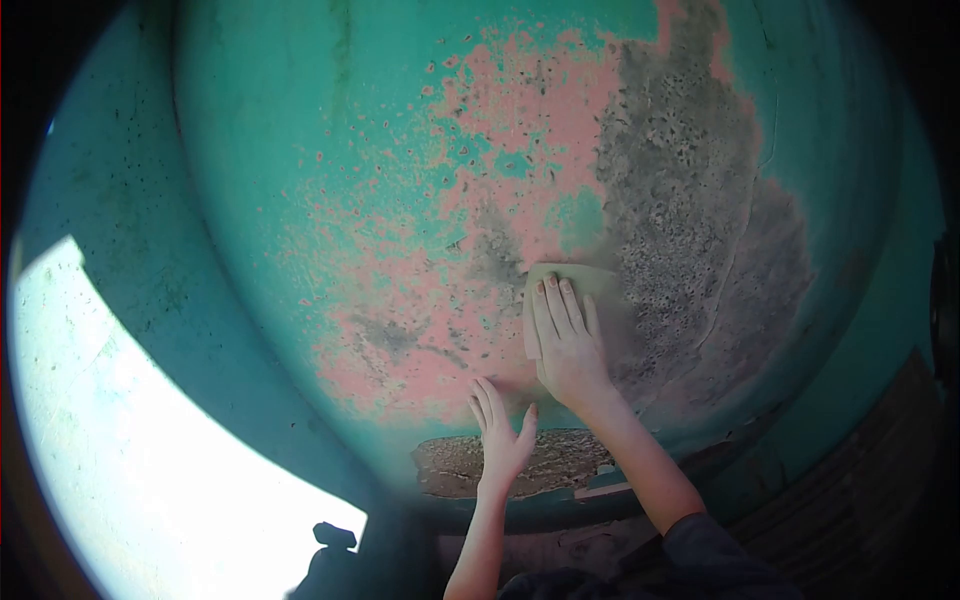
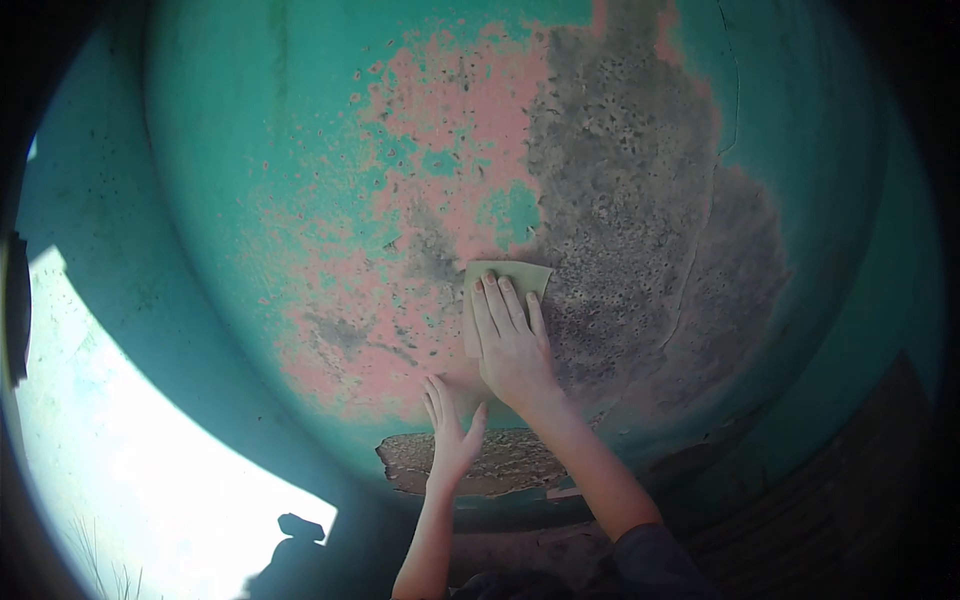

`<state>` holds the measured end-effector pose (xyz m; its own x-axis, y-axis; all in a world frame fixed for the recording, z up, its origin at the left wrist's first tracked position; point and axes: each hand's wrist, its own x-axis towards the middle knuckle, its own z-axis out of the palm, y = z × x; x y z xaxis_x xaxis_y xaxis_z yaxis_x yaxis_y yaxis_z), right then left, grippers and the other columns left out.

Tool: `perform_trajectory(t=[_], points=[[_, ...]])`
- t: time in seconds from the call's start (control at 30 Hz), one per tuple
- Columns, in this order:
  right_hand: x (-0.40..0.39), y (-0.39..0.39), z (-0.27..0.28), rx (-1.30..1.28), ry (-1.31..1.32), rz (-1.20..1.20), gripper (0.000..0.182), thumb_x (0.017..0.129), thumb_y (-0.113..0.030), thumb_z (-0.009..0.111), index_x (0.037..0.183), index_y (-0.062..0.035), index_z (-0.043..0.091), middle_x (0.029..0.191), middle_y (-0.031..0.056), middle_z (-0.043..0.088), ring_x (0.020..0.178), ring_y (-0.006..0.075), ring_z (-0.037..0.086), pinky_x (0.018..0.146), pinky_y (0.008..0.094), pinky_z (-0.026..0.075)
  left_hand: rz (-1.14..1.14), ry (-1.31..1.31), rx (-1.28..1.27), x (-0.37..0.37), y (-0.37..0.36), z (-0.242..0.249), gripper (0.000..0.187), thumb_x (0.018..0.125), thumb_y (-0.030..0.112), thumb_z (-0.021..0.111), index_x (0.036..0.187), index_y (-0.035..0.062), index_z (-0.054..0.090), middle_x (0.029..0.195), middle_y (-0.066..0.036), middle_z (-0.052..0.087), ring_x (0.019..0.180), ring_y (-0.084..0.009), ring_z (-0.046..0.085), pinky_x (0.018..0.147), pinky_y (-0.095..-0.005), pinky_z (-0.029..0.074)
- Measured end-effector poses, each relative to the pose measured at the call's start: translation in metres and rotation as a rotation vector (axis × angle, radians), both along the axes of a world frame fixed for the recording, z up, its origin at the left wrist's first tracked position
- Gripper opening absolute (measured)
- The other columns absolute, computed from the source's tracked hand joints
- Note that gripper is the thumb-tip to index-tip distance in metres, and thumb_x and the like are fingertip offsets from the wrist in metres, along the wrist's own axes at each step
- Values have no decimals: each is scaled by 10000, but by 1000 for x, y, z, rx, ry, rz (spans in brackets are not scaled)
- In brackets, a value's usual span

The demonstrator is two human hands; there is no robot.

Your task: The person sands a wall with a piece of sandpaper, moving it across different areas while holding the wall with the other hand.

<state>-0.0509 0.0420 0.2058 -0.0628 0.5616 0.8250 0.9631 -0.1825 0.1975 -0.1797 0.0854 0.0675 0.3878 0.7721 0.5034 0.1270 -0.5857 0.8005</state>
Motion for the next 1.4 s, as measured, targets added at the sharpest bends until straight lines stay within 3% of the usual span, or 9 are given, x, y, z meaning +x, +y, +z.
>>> perform_trajectory(t=[0.13, 0.33, 0.43, 0.57, 0.67, 0.87, 1.07, 1.3, 1.4], points=[[-7, -2, -41, -19, 22, -71, 677, 877, -167, 562, 1502, 50, 416, 1560, 243, 404, 1464, 374, 379, 1177, 553, 300, -32, 23, 7, -3, 1, -1, 963, 960, 286, 670, 1609, -20, 27, 1665, -312, 19, 1503, -582, -11, 1222, -587, 130], [-20, 26, 43, 90, 8, -22, 669, 883, -142, 548, 1506, 56, 409, 1567, 240, 399, 1463, 391, 377, 1178, 572, 288, -18, 9, -37, 1, -6, 5, 953, 968, 280, 659, 1611, -14, 20, 1668, -305, 14, 1507, -573, -23, 1225, -579, 116], [-17, 14, 6, 58, 76, -128, 674, 870, -143, 551, 1518, 1, 434, 1570, 160, 431, 1466, 301, 391, 1194, 540, 277, -41, 50, 0, -4, 0, -2, 943, 976, 280, 651, 1617, 3, 17, 1671, -298, 2, 1515, -556, -24, 1228, -573, 113], [-15, 12, -18, 73, 38, -122, 680, 870, -139, 564, 1523, -6, 428, 1572, 158, 427, 1468, 296, 387, 1200, 530, 271, -82, 33, 9, -10, 3, -5, 929, 985, 280, 643, 1624, 28, 18, 1672, -298, -9, 1523, -539, -26, 1231, -567, 107], [-27, 21, 48, 114, 36, -56, 664, 877, -151, 566, 1514, -9, 444, 1565, 156, 438, 1463, 290, 396, 1199, 520, 275, -79, 41, -4, -8, -4, -3, 912, 995, 273, 635, 1629, 46, 20, 1670, -304, -20, 1534, -514, -23, 1234, -560, 103], [-17, 6, -24, 44, 86, -98, 645, 885, -156, 560, 1504, -10, 448, 1567, 149, 434, 1465, 276, 394, 1186, 521, 305, -116, -54, -32, -6, -4, -7, 873, 1001, 239, 627, 1632, 53, 52, 1657, -334, -32, 1549, -478, -13, 1237, -527, 125], [-12, -11, 23, 44, 97, -72, 663, 889, -165, 561, 1521, -19, 427, 1568, 165, 427, 1461, 293, 398, 1175, 524, 314, -88, -5, 25, -5, -10, 0, 831, 987, 185, 634, 1629, 58, 122, 1644, -359, -40, 1540, -498, 45, 1228, -498, 185], [26, -37, -44, 8, 146, -106, 658, 894, -167, 555, 1520, -13, 423, 1567, 170, 423, 1457, 320, 396, 1177, 547, 302, -75, -5, 94, -7, -14, 15, 781, 984, 215, 638, 1628, 120, 205, 1625, -390, 39, 1515, -537, 115, 1198, -536, 250], [49, -55, -17, -43, 68, -194, 650, 907, -171, 554, 1528, -37, 420, 1569, 172, 419, 1456, 329, 396, 1186, 549, 289, -48, 27, 175, -5, -11, 20, 758, 983, 238, 636, 1621, 125, 241, 1617, -397, 75, 1504, -553, 135, 1195, -556, 245]])
